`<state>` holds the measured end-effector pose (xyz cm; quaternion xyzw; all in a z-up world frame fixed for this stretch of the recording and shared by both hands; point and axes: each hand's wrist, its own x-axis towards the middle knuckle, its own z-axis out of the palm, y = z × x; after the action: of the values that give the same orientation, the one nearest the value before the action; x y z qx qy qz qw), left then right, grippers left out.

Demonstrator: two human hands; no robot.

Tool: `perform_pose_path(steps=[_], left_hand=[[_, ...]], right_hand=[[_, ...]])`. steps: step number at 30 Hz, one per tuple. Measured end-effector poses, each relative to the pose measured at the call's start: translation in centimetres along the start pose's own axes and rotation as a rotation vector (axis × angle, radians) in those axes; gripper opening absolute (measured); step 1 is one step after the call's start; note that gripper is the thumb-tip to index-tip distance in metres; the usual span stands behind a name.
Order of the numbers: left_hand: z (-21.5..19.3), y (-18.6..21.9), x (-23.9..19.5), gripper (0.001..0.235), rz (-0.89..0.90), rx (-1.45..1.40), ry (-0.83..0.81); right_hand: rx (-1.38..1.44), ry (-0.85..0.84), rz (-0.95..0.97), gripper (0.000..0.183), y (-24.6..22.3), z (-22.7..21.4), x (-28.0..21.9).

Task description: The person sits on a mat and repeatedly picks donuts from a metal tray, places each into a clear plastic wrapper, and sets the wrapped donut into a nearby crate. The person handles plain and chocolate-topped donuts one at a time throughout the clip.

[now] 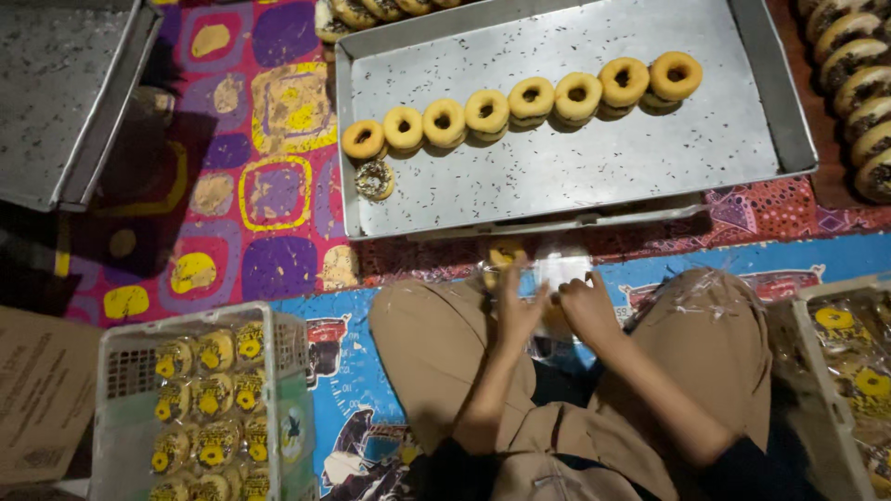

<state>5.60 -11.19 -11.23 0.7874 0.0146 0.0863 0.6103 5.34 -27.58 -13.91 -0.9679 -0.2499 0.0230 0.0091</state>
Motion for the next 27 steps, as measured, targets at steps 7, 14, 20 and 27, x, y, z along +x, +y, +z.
perform_pose_path(steps=[7, 14, 20, 27], left_hand=[[2.1, 6.6, -5.0, 0.035, 0.353, 0.215, -0.335], [-9.0, 5.2, 2.2, 0.089, 0.444, -0.993, 0.015], [-24.4, -1.6, 4.9, 0.029, 0.012, -1.744, 0.572], [-25.6, -1.6, 5.5, 0.05, -0.26, -1.879, 0.973]], right_hand=[[-0.078, 0.164, 0.139, 0.069, -2.2, -12.8, -2.3], [0.677, -0.44, -0.135, 0.087, -9.0, -18.8, 7.1], [0.963, 0.027, -0.053, 0.042, -11.2, -16.4, 25.8], [0.497, 0.315, -0.015, 0.062, -13.5, -10.3, 34.6]])
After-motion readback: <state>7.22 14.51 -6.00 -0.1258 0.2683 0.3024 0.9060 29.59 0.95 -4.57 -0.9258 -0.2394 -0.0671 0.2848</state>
